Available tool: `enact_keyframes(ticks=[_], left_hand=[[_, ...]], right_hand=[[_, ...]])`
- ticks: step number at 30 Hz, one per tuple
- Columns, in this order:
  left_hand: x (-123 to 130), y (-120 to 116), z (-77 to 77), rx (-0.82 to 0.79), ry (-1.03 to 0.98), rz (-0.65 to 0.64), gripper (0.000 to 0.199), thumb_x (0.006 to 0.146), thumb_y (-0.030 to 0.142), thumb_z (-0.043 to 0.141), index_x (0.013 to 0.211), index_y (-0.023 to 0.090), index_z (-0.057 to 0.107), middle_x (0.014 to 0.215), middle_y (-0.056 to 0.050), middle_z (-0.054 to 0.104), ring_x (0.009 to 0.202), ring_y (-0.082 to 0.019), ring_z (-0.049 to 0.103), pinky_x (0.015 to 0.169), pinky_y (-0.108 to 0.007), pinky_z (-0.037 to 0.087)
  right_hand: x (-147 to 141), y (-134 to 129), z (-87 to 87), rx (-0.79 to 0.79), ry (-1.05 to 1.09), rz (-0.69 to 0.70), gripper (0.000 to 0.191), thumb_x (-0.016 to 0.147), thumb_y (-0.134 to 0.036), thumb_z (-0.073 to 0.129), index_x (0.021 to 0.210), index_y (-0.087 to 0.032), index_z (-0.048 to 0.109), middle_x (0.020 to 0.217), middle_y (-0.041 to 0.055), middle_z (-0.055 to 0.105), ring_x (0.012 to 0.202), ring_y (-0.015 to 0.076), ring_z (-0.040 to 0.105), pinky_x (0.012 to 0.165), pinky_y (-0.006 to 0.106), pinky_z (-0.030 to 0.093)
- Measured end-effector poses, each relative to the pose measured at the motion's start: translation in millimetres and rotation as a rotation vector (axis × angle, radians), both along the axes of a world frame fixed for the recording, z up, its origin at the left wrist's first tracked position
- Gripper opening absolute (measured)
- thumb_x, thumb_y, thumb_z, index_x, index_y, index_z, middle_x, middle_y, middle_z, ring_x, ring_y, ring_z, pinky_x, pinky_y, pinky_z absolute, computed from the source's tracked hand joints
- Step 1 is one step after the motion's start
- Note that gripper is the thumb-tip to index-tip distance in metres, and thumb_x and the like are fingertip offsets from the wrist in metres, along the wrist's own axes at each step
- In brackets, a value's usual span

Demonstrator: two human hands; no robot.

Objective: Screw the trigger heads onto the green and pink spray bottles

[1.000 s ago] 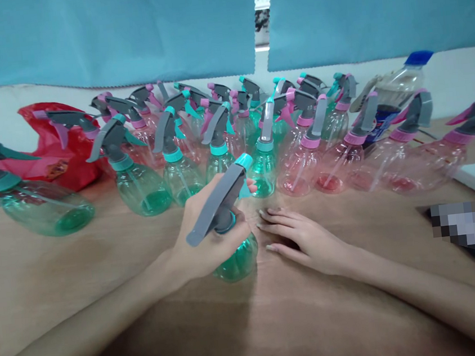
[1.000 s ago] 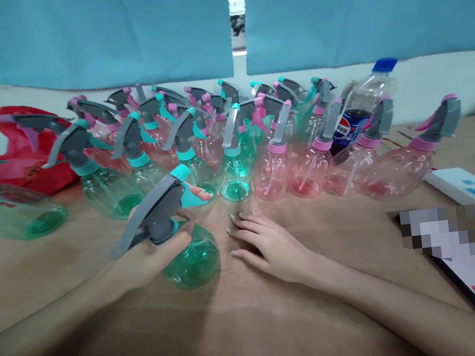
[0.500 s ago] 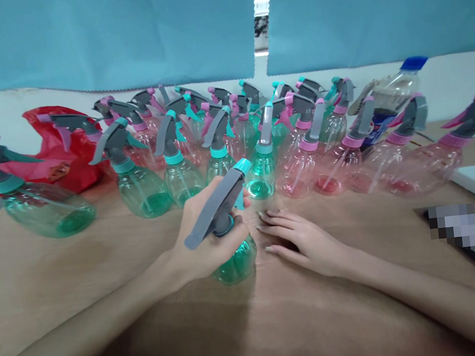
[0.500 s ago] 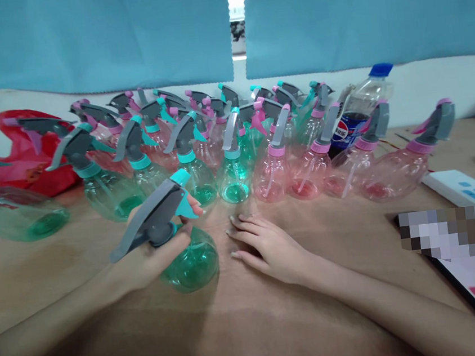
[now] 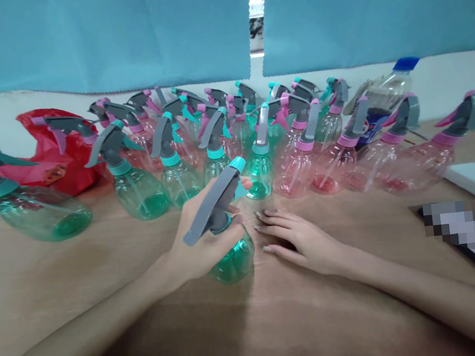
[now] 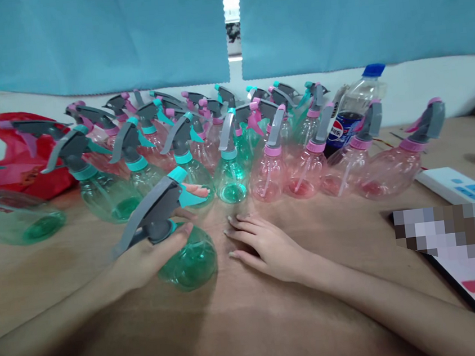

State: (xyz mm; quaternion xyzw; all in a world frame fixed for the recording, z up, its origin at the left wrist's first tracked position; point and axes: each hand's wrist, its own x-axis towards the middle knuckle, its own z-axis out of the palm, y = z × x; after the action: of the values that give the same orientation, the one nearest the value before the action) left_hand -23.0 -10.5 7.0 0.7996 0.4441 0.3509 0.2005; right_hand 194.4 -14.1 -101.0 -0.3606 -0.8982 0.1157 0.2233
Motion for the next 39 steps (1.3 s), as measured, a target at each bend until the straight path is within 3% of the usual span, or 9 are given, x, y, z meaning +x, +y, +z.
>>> enact_keyframes(ticks=[4,8,16,32,39], left_hand=[[-2.3,-1.1,-4.9,-0.038,-0.065,0.002,0.028,0.077,0.022,0.054,0.105,0.019,0.057,0.08,0.0,0.062,0.068,-0.015,0.059,0.064,-0.026,0.054],[-3.0,-1.6,-7.1,-0.045,-0.069,-0.001,0.039,0.08,0.023,0.054,0.118,0.018,0.055,0.089,-0.001,0.065,0.069,-0.014,0.059,0.067,-0.027,0.054],[-2.6,-0.2,-5.2,-0.06,-0.059,0.013,0.035,0.078,0.026,0.055,0.112,0.018,0.055,0.074,0.001,0.06,0.06,-0.014,0.054,0.059,-0.027,0.051],[-3.2,2.9,-7.9,-0.069,-0.113,-0.007,0.034,0.076,0.024,0.058,0.109,0.018,0.054,0.076,0.0,0.058,0.063,-0.016,0.053,0.061,-0.029,0.049],[-2.6,2.6,-8.1,-0.065,-0.089,0.011,0.03,0.076,0.024,0.056,0.106,0.019,0.054,0.069,0.003,0.057,0.056,-0.013,0.052,0.053,-0.026,0.047]], right_hand=[[0.2,0.8,-0.4,-0.003,0.007,0.009,0.041,0.096,-0.04,0.049,0.129,-0.016,0.058,0.138,0.01,0.057,0.133,0.0262,0.045,0.11,0.048,0.039],[0.4,1.3,-1.2,0.003,0.017,0.016,0.042,0.096,-0.04,0.049,0.13,-0.017,0.058,0.139,0.0109,0.056,0.133,0.0269,0.045,0.11,0.048,0.039],[0.0,1.1,0.5,-0.003,0.023,0.018,0.041,0.096,-0.04,0.049,0.13,-0.018,0.058,0.137,0.0096,0.058,0.133,0.0261,0.045,0.11,0.048,0.039],[0.0,0.9,-0.2,-0.002,0.024,0.011,0.042,0.096,-0.041,0.048,0.129,-0.017,0.058,0.137,0.0101,0.058,0.133,0.0259,0.045,0.11,0.047,0.039],[0.1,1.1,-0.2,-0.003,0.027,0.017,0.041,0.096,-0.041,0.048,0.129,-0.018,0.058,0.137,0.0102,0.058,0.133,0.0263,0.046,0.11,0.048,0.04]])
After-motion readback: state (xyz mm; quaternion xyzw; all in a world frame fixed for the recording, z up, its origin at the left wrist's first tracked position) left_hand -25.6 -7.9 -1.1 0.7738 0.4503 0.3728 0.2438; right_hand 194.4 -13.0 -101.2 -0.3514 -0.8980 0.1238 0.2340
